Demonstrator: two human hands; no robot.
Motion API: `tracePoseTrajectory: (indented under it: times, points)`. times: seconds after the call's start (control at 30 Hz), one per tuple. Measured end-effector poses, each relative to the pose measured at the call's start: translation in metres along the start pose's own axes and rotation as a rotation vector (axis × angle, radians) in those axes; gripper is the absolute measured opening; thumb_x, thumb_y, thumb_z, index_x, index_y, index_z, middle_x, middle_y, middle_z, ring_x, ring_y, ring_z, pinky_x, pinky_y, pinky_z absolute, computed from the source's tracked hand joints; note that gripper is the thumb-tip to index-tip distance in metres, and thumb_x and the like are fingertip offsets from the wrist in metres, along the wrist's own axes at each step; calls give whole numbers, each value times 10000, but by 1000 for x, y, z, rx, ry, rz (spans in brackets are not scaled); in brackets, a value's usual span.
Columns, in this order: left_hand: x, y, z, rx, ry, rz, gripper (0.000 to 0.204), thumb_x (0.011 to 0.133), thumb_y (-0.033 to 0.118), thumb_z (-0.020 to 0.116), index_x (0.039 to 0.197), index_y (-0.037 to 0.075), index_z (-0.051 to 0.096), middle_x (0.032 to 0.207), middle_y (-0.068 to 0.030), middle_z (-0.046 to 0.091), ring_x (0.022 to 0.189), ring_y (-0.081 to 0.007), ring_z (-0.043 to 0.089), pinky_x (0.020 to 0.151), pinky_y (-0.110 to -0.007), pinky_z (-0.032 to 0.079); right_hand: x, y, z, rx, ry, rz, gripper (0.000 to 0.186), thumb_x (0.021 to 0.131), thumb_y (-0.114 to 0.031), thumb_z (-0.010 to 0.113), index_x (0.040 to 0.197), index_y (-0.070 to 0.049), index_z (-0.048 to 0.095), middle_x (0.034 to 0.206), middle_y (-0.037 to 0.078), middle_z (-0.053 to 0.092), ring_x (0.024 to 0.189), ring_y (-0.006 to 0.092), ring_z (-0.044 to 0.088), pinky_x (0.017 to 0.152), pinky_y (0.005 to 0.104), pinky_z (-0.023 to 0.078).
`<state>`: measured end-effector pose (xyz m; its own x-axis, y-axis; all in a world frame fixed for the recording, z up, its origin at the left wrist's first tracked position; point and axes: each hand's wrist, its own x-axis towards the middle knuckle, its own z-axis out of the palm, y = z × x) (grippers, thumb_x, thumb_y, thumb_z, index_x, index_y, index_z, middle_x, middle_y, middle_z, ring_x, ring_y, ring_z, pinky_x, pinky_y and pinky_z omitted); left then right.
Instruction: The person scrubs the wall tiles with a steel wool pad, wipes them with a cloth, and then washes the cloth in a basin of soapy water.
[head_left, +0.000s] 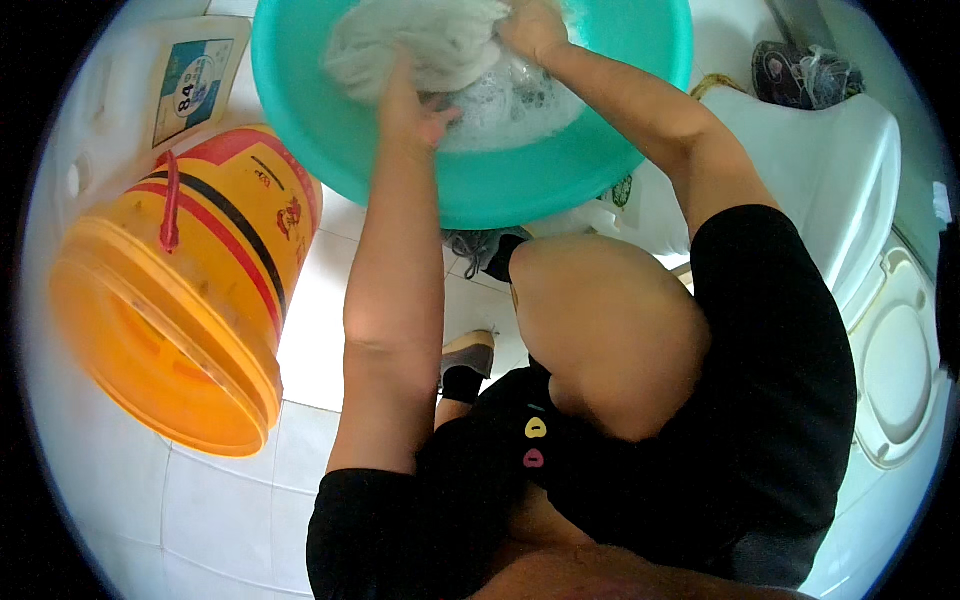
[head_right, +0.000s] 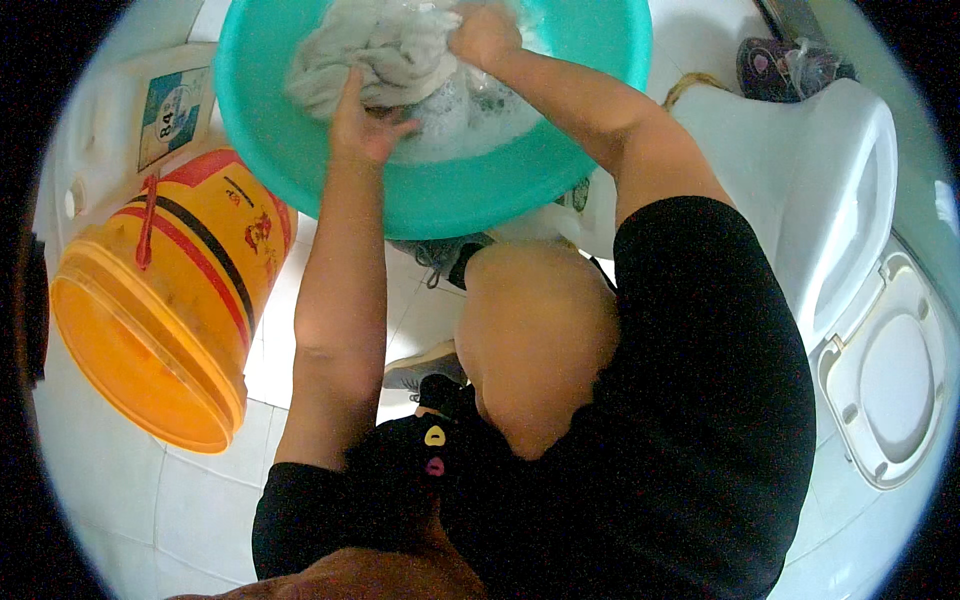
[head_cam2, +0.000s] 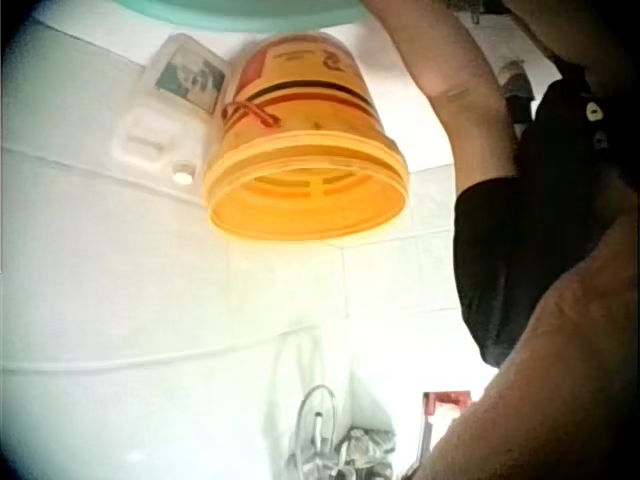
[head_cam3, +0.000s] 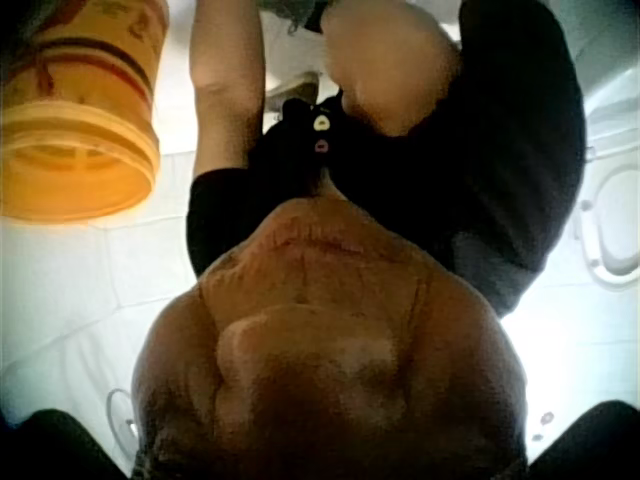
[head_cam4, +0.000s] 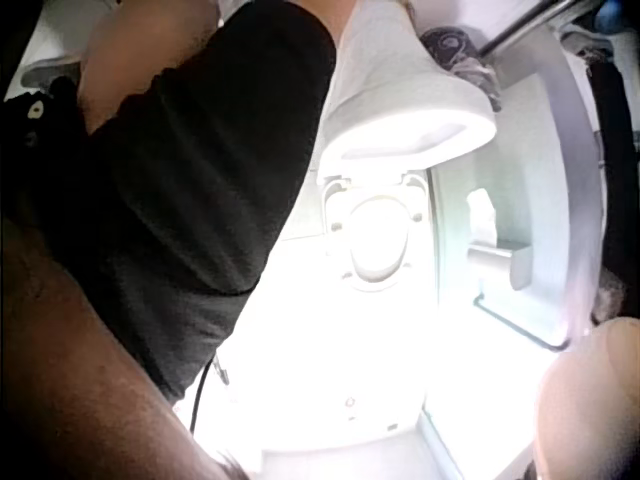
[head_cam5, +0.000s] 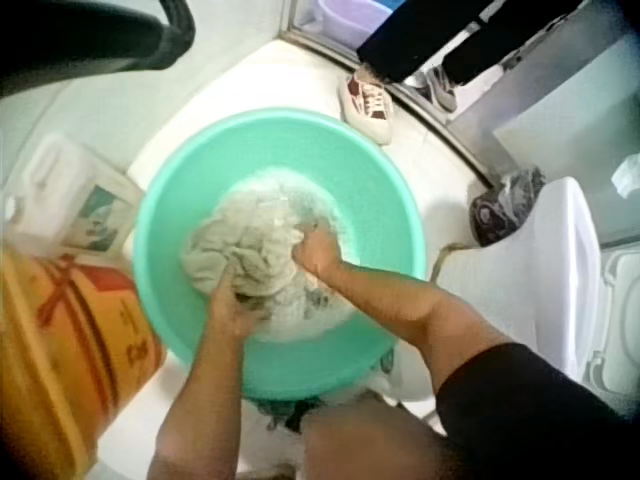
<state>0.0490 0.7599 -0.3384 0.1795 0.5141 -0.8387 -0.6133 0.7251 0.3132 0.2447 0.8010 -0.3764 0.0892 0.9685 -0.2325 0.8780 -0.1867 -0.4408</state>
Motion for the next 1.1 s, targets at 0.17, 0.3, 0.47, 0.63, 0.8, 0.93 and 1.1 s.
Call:
tracePoseTrajectory:
  times: [0.17, 0.3, 0.47, 0.63, 0.8, 0.93, 1.1]
  points:
    - [13, -1, -27, -206, -274, 147, 567, 890, 476, 475, 1311, 104, 399, 1247, -139, 499, 1154, -297, 474, 971, -519, 363, -49, -84, -15, 336, 9, -833, 328, 613, -151, 671, 933, -121, 605, 1158, 103, 545, 1056, 307, 490, 856, 387, 449]
    - [-15, 11, -22, -528, -735, -58, 525, 871, 407, 554, 1279, 92, 455, 1223, -116, 539, 1130, -308, 509, 982, -454, 386, -110, -134, -64, 378, -101, -962, 322, 606, -163, 695, 915, -122, 614, 1173, 89, 530, 1063, 296, 484, 824, 383, 465]
    - [-19, 7, -5, -462, -632, 53, 497, 886, 369, 540, 1273, 70, 449, 1205, -112, 541, 1107, -285, 519, 960, -428, 405, -95, -131, -31, 346, 165, -923, 244, 658, -273, 683, 888, -196, 649, 1064, 51, 555, 934, 308, 524, 775, 388, 482]
    - [-7, 12, 3, -230, -329, 204, 469, 900, 331, 526, 1266, 49, 443, 1187, -107, 542, 1084, -263, 528, 939, -401, 423, -60, -121, -12, 283, 310, -1062, 200, 742, -297, 609, 879, -153, 631, 945, 79, 611, 836, 304, 589, 709, 432, 498]
    - [-13, 11, 9, -110, -141, 253, 441, 915, 293, 512, 1259, 27, 438, 1169, -102, 544, 1061, -240, 538, 917, -375, 441, -41, -113, -32, -142, -136, -682, 222, 802, -288, 500, 866, -120, 631, 833, 101, 660, 759, 345, 639, 680, 471, 508]
    - [-31, 8, 12, -22, -139, 487, 473, 914, 322, 516, 1269, 21, 434, 1173, -114, 552, 1100, -261, 522, 944, -406, 420, -17, -54, -34, -213, -354, -440, 266, 800, -236, 485, 962, -112, 656, 903, 145, 666, 830, 327, 650, 745, 472, 508]
    - [-61, 10, 4, 236, -94, 526, 520, 902, 361, 532, 1258, -12, 464, 1189, -130, 555, 1113, -265, 509, 951, -383, 398, -20, -16, -43, -29, -525, -230, 419, 862, -365, 468, 1132, -77, 605, 1117, 147, 610, 1055, 257, 572, 905, 415, 429]
